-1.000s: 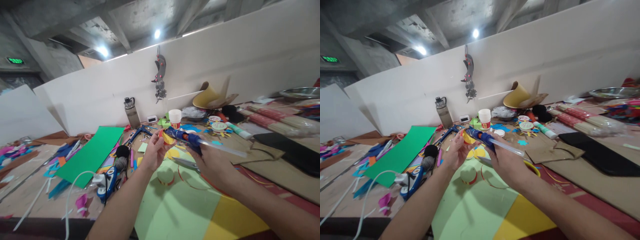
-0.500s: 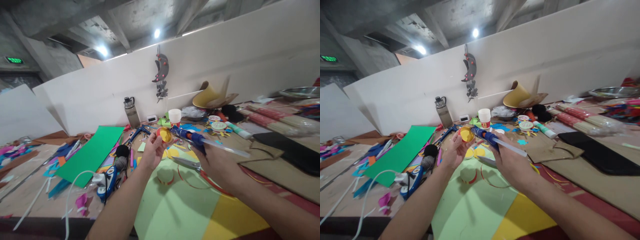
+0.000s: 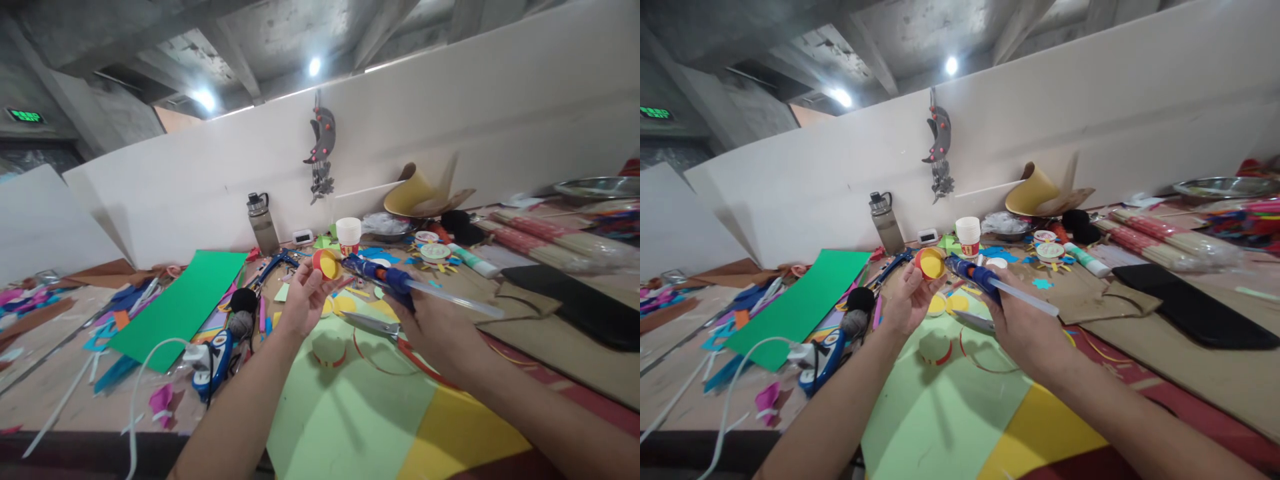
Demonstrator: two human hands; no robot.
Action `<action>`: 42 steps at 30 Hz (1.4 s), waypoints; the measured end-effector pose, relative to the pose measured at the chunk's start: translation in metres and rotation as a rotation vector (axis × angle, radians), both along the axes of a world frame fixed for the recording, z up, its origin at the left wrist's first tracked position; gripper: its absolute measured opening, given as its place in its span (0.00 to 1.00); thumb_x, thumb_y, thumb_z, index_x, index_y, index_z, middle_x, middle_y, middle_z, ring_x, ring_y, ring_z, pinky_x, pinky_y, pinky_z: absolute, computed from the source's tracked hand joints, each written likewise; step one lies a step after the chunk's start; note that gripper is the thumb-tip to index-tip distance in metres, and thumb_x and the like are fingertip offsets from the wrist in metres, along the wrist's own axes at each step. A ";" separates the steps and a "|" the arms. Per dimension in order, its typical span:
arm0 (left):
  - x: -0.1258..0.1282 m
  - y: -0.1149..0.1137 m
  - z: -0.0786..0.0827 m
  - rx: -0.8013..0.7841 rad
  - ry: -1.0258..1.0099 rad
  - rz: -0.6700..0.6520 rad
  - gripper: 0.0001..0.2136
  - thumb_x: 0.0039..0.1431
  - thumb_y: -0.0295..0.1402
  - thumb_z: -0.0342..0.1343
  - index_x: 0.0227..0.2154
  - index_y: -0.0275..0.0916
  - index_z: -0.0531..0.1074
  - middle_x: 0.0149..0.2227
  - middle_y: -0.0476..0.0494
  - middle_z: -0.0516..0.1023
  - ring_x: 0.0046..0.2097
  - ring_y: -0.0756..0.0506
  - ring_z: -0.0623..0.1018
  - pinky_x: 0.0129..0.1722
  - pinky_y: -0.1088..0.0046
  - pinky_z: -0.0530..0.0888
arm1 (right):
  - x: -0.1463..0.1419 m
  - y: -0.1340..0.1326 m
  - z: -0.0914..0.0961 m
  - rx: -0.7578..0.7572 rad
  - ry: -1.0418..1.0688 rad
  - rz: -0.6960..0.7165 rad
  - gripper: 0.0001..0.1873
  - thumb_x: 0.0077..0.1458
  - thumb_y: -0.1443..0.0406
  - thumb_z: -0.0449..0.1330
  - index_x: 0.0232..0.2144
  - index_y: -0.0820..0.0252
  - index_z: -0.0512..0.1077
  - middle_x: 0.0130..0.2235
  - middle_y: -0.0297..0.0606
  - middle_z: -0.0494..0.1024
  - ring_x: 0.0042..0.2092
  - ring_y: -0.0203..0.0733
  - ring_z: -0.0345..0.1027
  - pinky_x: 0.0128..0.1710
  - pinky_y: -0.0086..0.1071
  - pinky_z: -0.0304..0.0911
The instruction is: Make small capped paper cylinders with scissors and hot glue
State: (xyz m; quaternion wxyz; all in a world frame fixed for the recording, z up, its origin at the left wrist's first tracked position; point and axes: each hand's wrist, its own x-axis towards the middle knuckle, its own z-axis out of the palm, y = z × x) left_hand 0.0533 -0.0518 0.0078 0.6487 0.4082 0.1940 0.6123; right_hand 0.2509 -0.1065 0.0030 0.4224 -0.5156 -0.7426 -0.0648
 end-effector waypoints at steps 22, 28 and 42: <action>0.011 -0.007 -0.004 0.080 0.073 0.205 0.12 0.49 0.35 0.67 0.35 0.38 0.74 0.37 0.46 0.77 0.39 0.48 0.77 0.48 0.67 0.73 | -0.002 0.001 -0.008 0.064 -0.107 0.007 0.20 0.61 0.70 0.48 0.55 0.60 0.62 0.48 0.49 0.75 0.45 0.54 0.72 0.39 0.44 0.68; 0.012 -0.006 -0.006 0.082 0.049 0.142 0.10 0.51 0.35 0.65 0.34 0.37 0.74 0.37 0.46 0.77 0.38 0.49 0.77 0.51 0.63 0.73 | -0.004 0.001 -0.008 0.102 -0.133 -0.039 0.21 0.59 0.71 0.50 0.56 0.59 0.61 0.47 0.48 0.76 0.44 0.54 0.73 0.38 0.43 0.68; 0.014 -0.008 -0.004 0.022 0.047 0.052 0.15 0.55 0.34 0.63 0.45 0.39 0.74 0.46 0.43 0.79 0.45 0.45 0.79 0.52 0.61 0.75 | -0.006 0.001 -0.007 0.182 -0.116 0.077 0.23 0.60 0.73 0.49 0.57 0.58 0.57 0.49 0.49 0.75 0.48 0.53 0.73 0.40 0.43 0.70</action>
